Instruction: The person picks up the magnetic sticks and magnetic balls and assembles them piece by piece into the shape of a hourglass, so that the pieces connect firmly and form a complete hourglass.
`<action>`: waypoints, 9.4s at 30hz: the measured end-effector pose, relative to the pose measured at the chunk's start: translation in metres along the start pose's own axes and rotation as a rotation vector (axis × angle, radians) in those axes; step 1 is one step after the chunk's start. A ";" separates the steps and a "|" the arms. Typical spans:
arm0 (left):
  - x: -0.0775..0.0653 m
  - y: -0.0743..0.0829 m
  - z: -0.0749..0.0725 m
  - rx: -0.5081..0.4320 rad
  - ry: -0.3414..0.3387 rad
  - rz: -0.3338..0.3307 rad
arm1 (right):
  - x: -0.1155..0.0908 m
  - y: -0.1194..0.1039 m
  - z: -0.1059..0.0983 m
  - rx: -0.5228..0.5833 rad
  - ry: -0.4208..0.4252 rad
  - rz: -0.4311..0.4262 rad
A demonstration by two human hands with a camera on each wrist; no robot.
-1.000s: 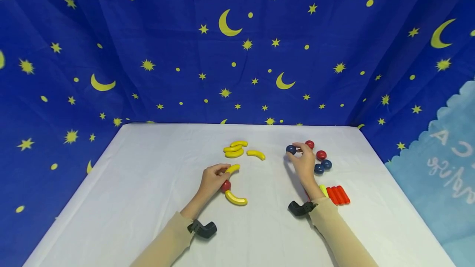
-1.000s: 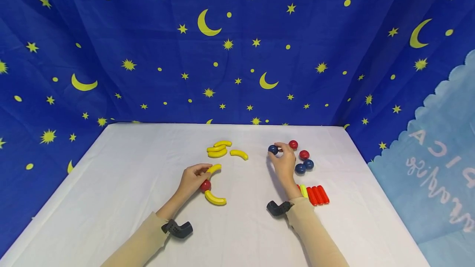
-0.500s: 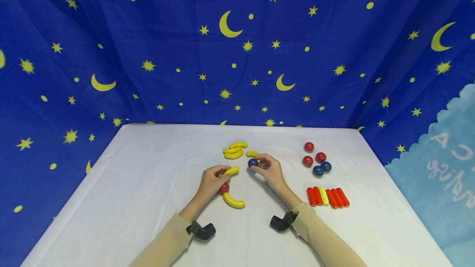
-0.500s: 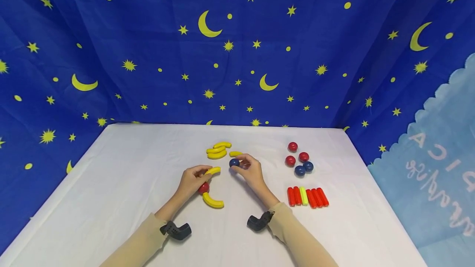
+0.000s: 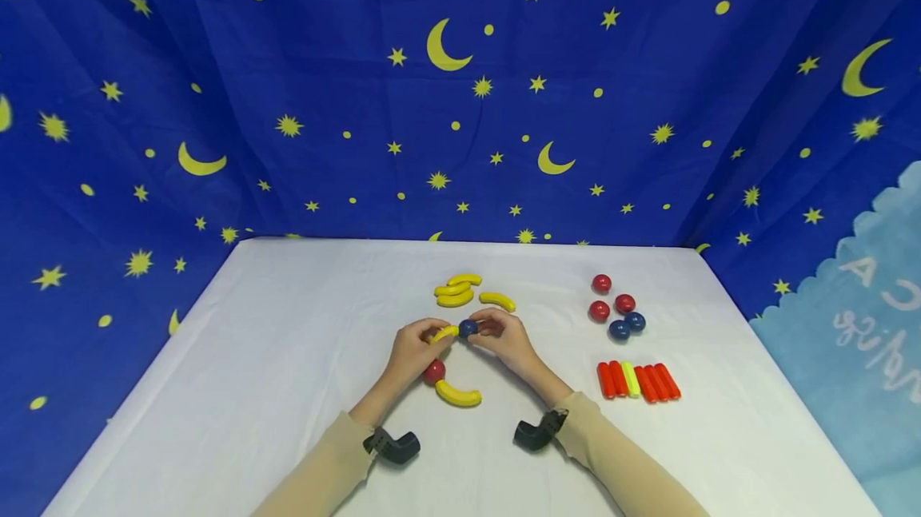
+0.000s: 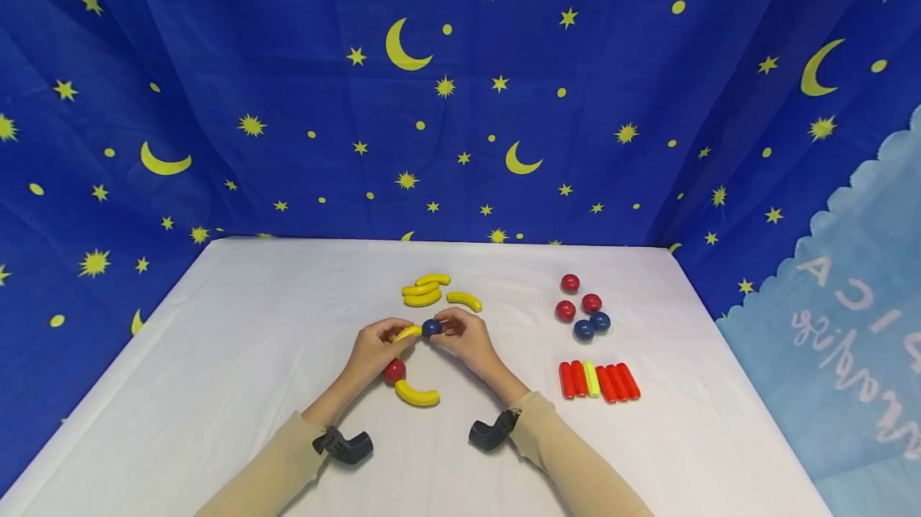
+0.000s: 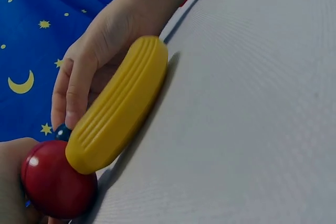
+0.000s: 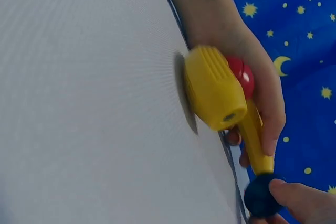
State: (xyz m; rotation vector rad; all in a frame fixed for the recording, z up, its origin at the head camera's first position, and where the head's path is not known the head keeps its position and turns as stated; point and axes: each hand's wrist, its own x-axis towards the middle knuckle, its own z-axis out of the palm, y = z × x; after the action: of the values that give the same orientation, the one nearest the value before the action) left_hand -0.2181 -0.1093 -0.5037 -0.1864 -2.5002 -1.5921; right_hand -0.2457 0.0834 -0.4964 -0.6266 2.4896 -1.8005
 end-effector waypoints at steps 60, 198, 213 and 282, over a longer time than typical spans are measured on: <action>-0.002 0.003 0.001 0.137 0.066 0.044 | -0.012 0.009 -0.002 -0.226 0.208 -0.036; -0.003 0.002 -0.001 0.278 -0.129 0.122 | -0.076 -0.017 -0.004 -0.219 -0.045 -0.114; -0.003 0.001 0.000 0.172 -0.177 0.143 | -0.065 -0.010 -0.012 -0.082 0.219 -0.029; 0.000 -0.003 0.004 -0.149 -0.182 0.109 | -0.128 0.007 -0.189 -0.407 0.739 0.257</action>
State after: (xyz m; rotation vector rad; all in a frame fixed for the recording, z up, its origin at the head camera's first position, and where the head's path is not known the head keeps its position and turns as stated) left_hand -0.2191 -0.1070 -0.5078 -0.5000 -2.4500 -1.7900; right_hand -0.1744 0.2982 -0.4675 0.4623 3.2261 -1.6346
